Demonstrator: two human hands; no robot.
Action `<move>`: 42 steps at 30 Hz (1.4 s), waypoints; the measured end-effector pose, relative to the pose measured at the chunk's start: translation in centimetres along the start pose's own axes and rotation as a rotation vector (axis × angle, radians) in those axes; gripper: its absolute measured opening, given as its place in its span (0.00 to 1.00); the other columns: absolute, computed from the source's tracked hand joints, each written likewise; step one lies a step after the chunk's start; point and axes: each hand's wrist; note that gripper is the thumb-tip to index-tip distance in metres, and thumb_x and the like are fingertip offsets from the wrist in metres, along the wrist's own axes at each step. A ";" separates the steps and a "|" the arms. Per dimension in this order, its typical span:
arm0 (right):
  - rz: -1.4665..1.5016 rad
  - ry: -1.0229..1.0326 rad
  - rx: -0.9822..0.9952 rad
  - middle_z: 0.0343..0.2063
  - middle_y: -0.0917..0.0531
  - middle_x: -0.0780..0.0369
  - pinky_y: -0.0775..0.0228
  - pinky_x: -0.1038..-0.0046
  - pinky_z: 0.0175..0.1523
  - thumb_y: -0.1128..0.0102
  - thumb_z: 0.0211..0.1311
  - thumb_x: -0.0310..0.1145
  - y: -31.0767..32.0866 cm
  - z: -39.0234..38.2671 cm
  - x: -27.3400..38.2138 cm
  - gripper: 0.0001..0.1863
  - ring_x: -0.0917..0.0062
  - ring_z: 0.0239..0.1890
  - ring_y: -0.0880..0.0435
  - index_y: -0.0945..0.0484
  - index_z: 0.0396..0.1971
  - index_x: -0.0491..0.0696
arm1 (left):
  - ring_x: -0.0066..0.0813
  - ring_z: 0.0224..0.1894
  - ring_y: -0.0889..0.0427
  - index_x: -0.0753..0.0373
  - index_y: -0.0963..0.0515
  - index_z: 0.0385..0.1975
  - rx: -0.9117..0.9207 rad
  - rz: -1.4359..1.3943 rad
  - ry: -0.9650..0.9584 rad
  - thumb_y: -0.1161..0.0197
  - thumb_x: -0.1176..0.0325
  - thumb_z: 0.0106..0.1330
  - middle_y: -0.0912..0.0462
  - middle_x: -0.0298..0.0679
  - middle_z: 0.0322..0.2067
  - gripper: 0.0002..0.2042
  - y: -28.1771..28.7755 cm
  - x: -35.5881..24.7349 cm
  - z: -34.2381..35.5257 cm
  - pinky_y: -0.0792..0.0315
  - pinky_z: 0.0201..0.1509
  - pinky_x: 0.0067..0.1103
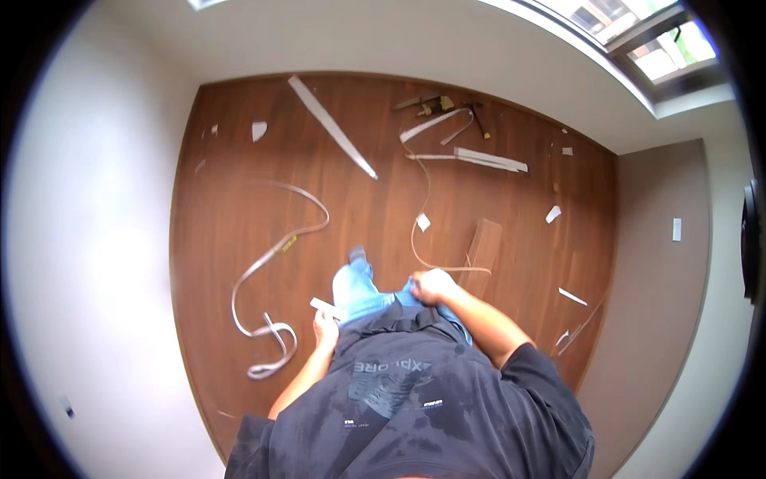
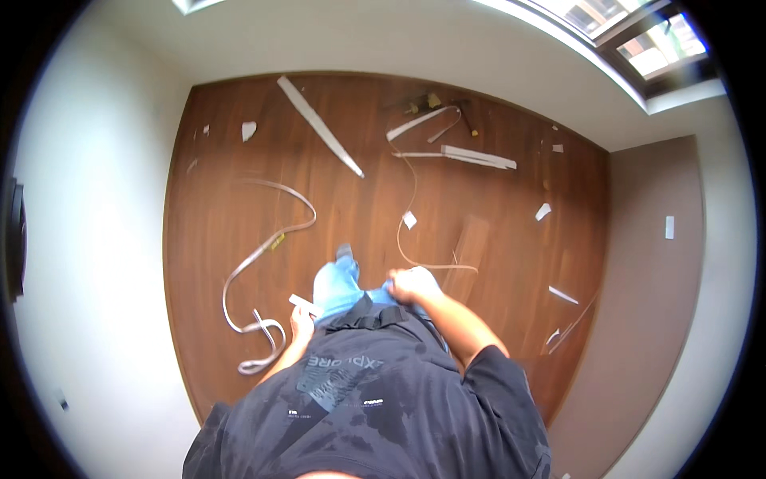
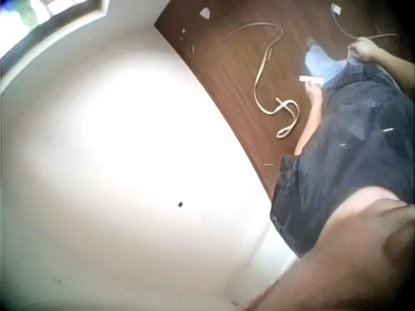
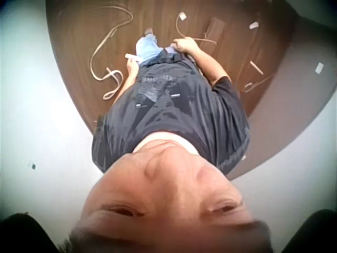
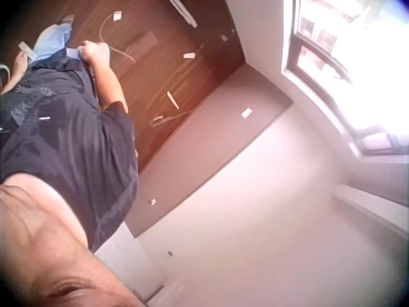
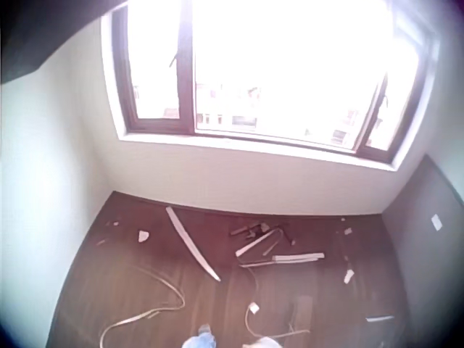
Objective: The person installs baseboards along the wall, using a nail gun and a hammer to secure the trim pieces and checking the fit by hand.
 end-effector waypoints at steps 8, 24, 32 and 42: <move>-0.017 0.204 -0.073 0.45 0.13 0.63 0.29 0.60 0.58 0.46 0.67 0.42 12.8 13.2 -2.4 0.15 0.65 0.53 0.19 0.17 0.47 0.56 | 0.29 0.31 0.17 0.70 0.22 0.42 0.110 0.103 0.032 0.52 0.62 0.77 0.15 0.43 0.30 0.16 -2.0 -10.5 18.2 0.24 0.36 0.27; 1.314 -0.113 0.137 0.29 0.14 0.58 0.25 0.67 0.42 0.41 0.65 0.38 35.9 24.5 -12.5 0.13 0.74 0.35 0.16 0.16 0.37 0.44 | 0.27 0.38 0.20 0.62 0.22 0.42 0.372 -0.323 0.439 0.47 0.56 0.77 0.17 0.36 0.35 0.15 -4.5 -55.7 35.6 0.25 0.45 0.27; 1.913 -0.523 -0.239 0.30 0.17 0.67 0.27 0.74 0.36 0.41 0.69 0.33 35.2 37.0 -12.4 0.08 0.81 0.31 0.20 0.17 0.39 0.45 | 0.21 0.27 0.26 0.62 0.24 0.41 1.015 0.271 -0.118 0.53 0.58 0.80 0.21 0.33 0.30 0.14 -20.3 -63.1 58.9 0.30 0.31 0.22; 0.912 -0.602 -0.948 0.49 0.19 0.42 0.29 0.54 0.59 0.37 0.66 0.48 25.4 84.6 -48.8 0.27 0.47 0.54 0.21 0.23 0.49 0.37 | 0.62 0.28 0.22 0.63 0.31 0.37 1.276 0.762 -0.943 0.49 0.57 0.78 0.22 0.54 0.22 0.14 -46.0 -65.5 79.8 0.30 0.31 0.48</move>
Point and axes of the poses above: each hand's wrist, its own z-axis towards the middle knuckle, its own y-axis out of the back of the hand, x = y × z
